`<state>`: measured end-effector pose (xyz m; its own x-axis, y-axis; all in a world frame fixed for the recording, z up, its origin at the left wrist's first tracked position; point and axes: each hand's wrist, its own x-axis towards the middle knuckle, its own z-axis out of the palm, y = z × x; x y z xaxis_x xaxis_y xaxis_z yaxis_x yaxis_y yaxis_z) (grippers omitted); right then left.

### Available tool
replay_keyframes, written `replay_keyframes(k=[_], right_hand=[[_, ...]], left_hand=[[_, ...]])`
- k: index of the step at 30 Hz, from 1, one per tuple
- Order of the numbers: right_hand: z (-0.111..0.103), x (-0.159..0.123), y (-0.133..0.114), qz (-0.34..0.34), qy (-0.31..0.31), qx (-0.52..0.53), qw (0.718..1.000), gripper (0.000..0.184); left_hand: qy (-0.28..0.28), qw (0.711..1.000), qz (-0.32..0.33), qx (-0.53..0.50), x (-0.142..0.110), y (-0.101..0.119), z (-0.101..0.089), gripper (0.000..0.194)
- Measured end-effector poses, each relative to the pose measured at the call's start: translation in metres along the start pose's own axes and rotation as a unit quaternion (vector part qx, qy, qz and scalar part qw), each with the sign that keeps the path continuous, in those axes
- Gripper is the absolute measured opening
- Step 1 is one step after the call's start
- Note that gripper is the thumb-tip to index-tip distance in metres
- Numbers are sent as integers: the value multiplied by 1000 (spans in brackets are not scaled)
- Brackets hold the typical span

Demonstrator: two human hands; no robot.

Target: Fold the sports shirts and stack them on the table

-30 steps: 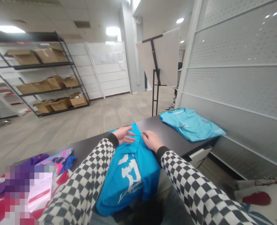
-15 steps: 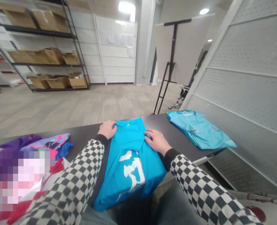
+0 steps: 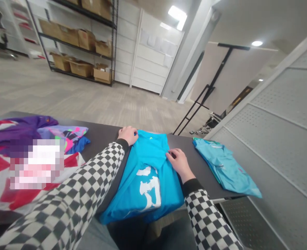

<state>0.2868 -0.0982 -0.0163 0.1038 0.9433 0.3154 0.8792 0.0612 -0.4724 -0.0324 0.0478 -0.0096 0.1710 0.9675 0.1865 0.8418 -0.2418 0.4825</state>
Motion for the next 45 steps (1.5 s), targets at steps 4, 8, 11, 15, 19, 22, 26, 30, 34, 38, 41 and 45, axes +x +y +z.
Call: replay_keyframes(k=[4,8,11,15,19,22,26,30,34,38,41,45], right_hand=[[-1,-2,-3,-12,39,3,999,22],[-1,-10,-6,14,101,-67,992,16],[3,-12,-9,51,58,-122,990,14],[7,-9,-10,70,41,-115,990,16],[-1,-5,-10,67,95,-29,993,23],[-18,-22,-30,52,180,40,981,23],[-40,-88,-102,-34,115,109,987,20],[-30,-160,-189,-184,-143,83,969,25],[6,-181,-234,-189,-206,-30,960,32],[33,-171,-241,-134,-200,-52,969,24],[31,-171,-237,-73,-180,37,980,14],[12,-190,-222,59,-120,261,956,17]], left_hand=[[19,1000,3,-24,4,1,-2,27],[68,994,70,-47,6,6,-1,25],[33,997,68,-6,5,7,4,23],[16,998,61,12,6,6,9,29],[18,984,177,-16,4,10,6,32],[-24,974,227,-12,-3,13,2,27],[-47,972,231,-3,-12,11,0,27],[-59,973,224,9,-17,9,1,32],[-69,973,218,23,-19,8,3,36],[-74,973,217,27,-20,4,5,40],[-77,973,217,25,-20,2,6,40],[-81,974,211,21,-21,3,5,39]])
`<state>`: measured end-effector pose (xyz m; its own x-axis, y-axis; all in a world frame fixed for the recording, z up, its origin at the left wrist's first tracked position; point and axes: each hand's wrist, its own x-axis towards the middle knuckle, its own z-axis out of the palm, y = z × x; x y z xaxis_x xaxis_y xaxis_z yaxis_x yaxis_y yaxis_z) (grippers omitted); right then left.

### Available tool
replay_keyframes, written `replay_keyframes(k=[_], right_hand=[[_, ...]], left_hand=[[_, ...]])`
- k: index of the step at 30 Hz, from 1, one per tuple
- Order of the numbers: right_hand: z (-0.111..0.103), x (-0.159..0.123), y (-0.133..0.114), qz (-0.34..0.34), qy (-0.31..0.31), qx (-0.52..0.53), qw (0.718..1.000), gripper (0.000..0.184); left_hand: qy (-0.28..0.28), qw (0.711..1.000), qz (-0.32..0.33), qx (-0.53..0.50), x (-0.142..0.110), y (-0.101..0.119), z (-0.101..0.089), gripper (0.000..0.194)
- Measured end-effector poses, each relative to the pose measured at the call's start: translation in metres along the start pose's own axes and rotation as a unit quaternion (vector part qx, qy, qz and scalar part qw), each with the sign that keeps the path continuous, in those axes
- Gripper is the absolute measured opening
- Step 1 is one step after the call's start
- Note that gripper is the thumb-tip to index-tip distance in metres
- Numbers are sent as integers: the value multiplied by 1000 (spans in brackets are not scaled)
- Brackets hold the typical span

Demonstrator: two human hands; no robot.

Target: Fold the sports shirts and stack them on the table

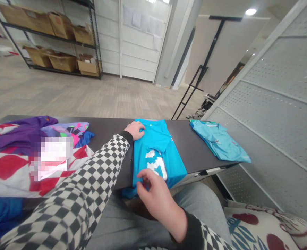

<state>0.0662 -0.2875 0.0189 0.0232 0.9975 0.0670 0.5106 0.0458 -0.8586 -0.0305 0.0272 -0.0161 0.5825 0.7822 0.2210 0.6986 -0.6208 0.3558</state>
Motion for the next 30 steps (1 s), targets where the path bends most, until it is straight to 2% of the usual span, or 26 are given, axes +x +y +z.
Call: replay_keyframes(k=[2,6,9,12,14,17,20,23,28,30], right_hand=[[-8,-16,12,44,49,121,991,27],[-13,-42,46,124,100,289,944,43],[-7,-52,66,202,100,333,916,44],[-1,-54,72,244,74,295,921,35],[-1,-54,69,228,47,259,937,37],[-7,-51,58,157,19,220,963,43],[-14,-47,55,101,44,180,977,45],[-11,-46,65,124,81,198,969,46],[-1,-52,89,179,95,262,943,48],[0,-54,95,184,85,264,943,46]], left_hand=[[-1,1000,-4,-3,1,2,-1,39],[-4,1000,-13,-5,2,4,-1,38],[-4,1000,-15,-3,1,6,-2,39],[-2,1000,-12,2,-3,10,-4,41],[6,1000,2,2,-6,15,-4,43],[19,997,78,-14,-12,25,-4,41],[-14,988,154,-22,-16,35,-3,31],[-47,986,160,-8,-17,44,-4,22],[12,991,136,-3,-17,55,-6,32],[10,991,134,-5,-19,59,-4,33]])
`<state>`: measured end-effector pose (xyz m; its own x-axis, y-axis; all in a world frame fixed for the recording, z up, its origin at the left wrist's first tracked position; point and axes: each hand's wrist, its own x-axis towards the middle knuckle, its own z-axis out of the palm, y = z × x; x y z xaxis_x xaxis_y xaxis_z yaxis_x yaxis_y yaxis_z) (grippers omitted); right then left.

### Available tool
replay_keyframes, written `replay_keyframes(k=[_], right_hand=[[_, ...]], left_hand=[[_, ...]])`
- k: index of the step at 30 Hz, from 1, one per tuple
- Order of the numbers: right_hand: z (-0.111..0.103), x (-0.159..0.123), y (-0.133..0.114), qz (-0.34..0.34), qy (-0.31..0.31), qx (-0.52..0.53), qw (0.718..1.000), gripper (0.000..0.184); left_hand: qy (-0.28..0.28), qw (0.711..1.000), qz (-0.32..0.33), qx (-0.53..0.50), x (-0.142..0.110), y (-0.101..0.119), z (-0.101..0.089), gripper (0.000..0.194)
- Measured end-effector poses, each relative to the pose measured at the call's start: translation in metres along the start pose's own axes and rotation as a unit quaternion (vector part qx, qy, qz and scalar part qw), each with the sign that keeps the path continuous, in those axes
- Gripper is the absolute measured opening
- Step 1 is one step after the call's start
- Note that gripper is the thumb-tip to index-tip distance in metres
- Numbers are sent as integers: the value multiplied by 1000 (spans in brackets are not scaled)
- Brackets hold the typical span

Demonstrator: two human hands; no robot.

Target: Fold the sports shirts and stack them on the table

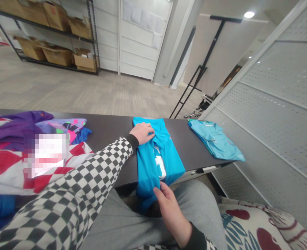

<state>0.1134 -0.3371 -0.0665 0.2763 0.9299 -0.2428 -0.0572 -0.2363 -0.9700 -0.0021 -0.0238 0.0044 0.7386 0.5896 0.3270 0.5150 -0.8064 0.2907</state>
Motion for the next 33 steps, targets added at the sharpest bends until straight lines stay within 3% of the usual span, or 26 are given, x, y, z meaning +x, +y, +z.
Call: replay_keyframes(k=[3,8,13,16,19,22,29,33], right_hand=[[-6,3,8,14,-23,-30,999,42],[-14,10,28,1,-29,-54,998,36],[-12,10,38,8,-63,-42,997,32],[-11,7,34,18,-83,-31,996,35],[-14,4,29,18,-88,-43,995,36],[-17,2,28,24,-78,-51,995,35],[-17,7,46,65,-80,29,994,34],[-18,15,60,28,-98,27,994,36]], left_hand=[[-29,1000,0,-6,-2,5,4,37],[15,999,27,-35,-5,14,3,43],[-11,996,72,-46,-3,40,2,41],[6,998,53,-36,3,63,3,48],[-44,998,40,-21,9,78,9,37],[-60,997,8,-45,14,79,16,17],[2,991,-104,-83,29,75,10,34],[-101,985,-123,-67,37,85,11,27]])
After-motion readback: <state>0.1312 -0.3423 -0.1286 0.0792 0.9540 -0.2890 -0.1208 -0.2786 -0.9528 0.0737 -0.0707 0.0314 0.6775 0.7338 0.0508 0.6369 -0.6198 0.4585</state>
